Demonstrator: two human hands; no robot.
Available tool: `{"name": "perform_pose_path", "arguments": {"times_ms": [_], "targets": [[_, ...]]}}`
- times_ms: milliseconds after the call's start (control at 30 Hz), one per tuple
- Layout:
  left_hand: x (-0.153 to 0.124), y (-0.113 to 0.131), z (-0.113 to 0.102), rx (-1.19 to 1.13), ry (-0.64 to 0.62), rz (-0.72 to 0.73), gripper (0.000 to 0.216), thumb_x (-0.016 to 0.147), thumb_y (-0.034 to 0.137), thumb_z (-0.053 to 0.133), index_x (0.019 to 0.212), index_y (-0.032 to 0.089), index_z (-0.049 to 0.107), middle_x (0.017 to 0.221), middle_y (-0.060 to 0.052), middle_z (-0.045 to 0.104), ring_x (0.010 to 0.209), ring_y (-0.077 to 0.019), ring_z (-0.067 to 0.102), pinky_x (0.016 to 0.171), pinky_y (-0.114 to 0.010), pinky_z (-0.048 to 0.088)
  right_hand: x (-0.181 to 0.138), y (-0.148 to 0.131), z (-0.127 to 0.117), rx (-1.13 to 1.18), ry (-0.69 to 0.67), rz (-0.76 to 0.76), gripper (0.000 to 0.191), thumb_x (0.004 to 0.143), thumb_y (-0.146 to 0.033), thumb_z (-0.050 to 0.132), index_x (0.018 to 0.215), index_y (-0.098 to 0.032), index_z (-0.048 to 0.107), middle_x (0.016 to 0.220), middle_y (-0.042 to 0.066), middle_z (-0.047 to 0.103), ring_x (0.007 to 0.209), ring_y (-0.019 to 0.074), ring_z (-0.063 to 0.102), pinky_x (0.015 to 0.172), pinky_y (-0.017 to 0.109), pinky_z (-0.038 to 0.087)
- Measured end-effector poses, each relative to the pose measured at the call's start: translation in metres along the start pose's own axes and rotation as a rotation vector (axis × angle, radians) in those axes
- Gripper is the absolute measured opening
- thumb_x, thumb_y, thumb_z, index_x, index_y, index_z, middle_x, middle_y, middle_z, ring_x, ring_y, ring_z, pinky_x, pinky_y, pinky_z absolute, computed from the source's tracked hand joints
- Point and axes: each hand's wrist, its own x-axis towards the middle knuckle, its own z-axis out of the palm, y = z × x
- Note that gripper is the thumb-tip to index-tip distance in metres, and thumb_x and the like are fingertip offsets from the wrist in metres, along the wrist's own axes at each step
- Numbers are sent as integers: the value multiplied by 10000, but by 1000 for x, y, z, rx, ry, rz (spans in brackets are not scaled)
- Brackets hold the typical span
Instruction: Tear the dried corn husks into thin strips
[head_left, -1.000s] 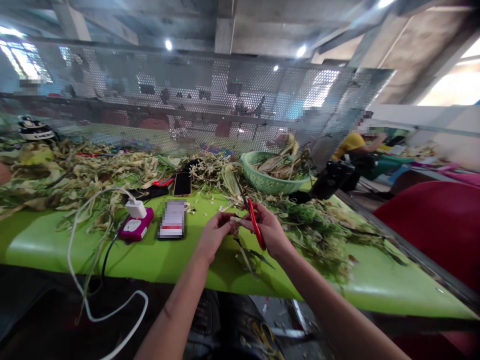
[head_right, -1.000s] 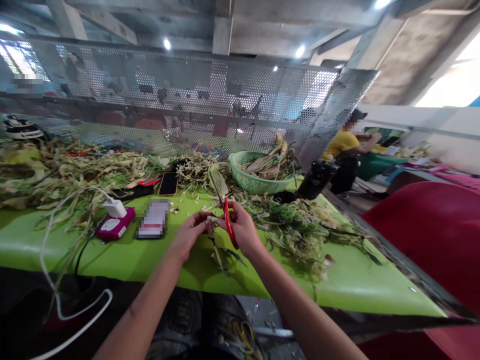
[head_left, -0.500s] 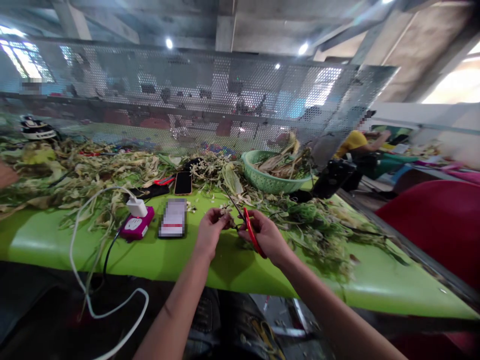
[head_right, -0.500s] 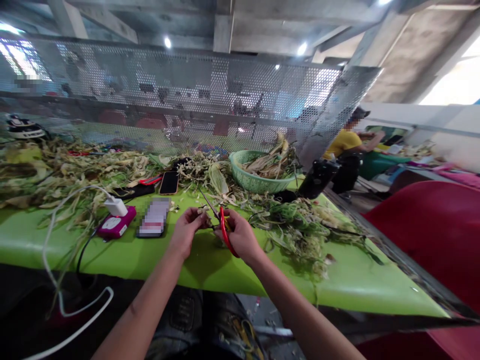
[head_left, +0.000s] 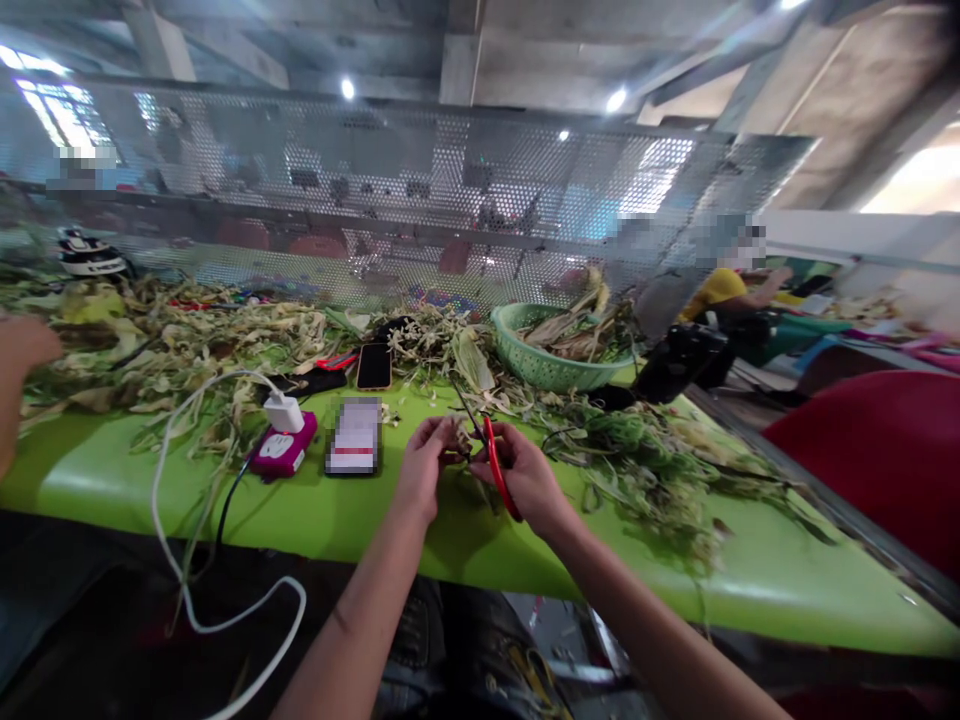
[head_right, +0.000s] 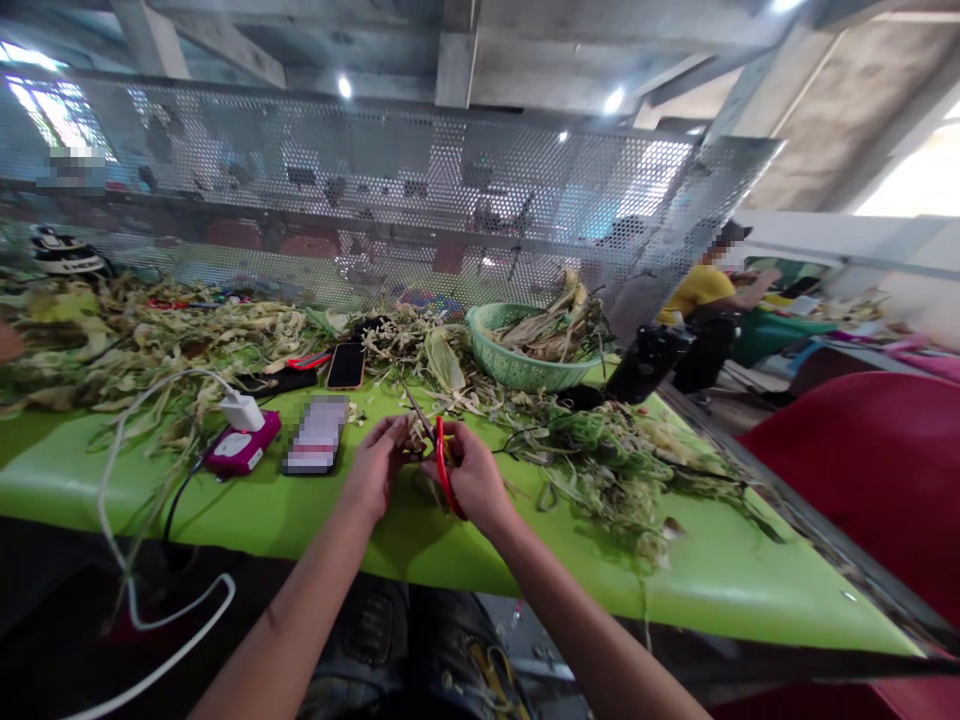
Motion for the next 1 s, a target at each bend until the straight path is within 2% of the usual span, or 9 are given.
{"name": "perform_pose_path", "arguments": {"times_ms": [100, 200, 300, 467, 667, 800, 1000], "targets": [[-2, 0, 1, -24, -65, -55, 382, 706, 450, 714, 945, 158, 659, 914, -51, 682, 741, -146, 617, 607, -247, 467, -1, -1, -6, 25, 26, 11, 485, 568, -229, 781, 993, -191, 551, 715, -14, 656, 656, 164, 618, 614, 263, 471], [-4, -1, 2, 7, -116, -50, 376, 632, 363, 794, 919, 160, 659, 883, -36, 680, 758, -143, 616, 650, -244, 471, -2, -1, -8, 37, 14, 15, 458, 587, -248, 776, 985, -195, 556, 718, -15, 659, 658, 165, 624, 636, 275, 481], [-4, -1, 3, 34, -107, -31, 376, 573, 302, 834, 870, 165, 647, 820, -6, 672, 728, -127, 609, 670, -240, 467, -3, -3, -7, 29, 19, -11, 451, 587, -253, 784, 979, -193, 569, 732, -9, 663, 686, 171, 631, 659, 280, 482], [-5, 4, 7, 87, -62, -25, 379, 536, 296, 842, 822, 154, 639, 769, 6, 662, 677, -109, 597, 664, -227, 452, -1, -6, -9, 54, 109, -65, 460, 619, -268, 782, 1012, -202, 555, 757, -6, 661, 703, 169, 625, 683, 283, 478], [-6, 4, 5, 118, -76, -91, 309, 605, 307, 794, 830, 157, 643, 713, 8, 649, 633, -101, 580, 643, -224, 442, 3, -7, -13, 73, 167, -56, 455, 618, -275, 786, 1006, -198, 561, 704, -26, 632, 647, 141, 583, 624, 251, 439], [-7, 3, 5, 137, -119, -73, 322, 605, 302, 799, 844, 159, 639, 746, 3, 661, 665, -105, 587, 652, -217, 443, 2, -9, -13, 114, 139, -15, 466, 605, -289, 791, 1004, -200, 567, 713, -23, 639, 624, 132, 570, 583, 240, 427], [-6, 1, 5, 160, -168, -71, 340, 602, 305, 810, 860, 159, 644, 773, -5, 674, 702, -115, 604, 696, -225, 446, 2, -10, -10, 159, 113, 6, 479, 573, -278, 801, 977, -194, 558, 690, -28, 641, 625, 142, 598, 625, 261, 460]]}}
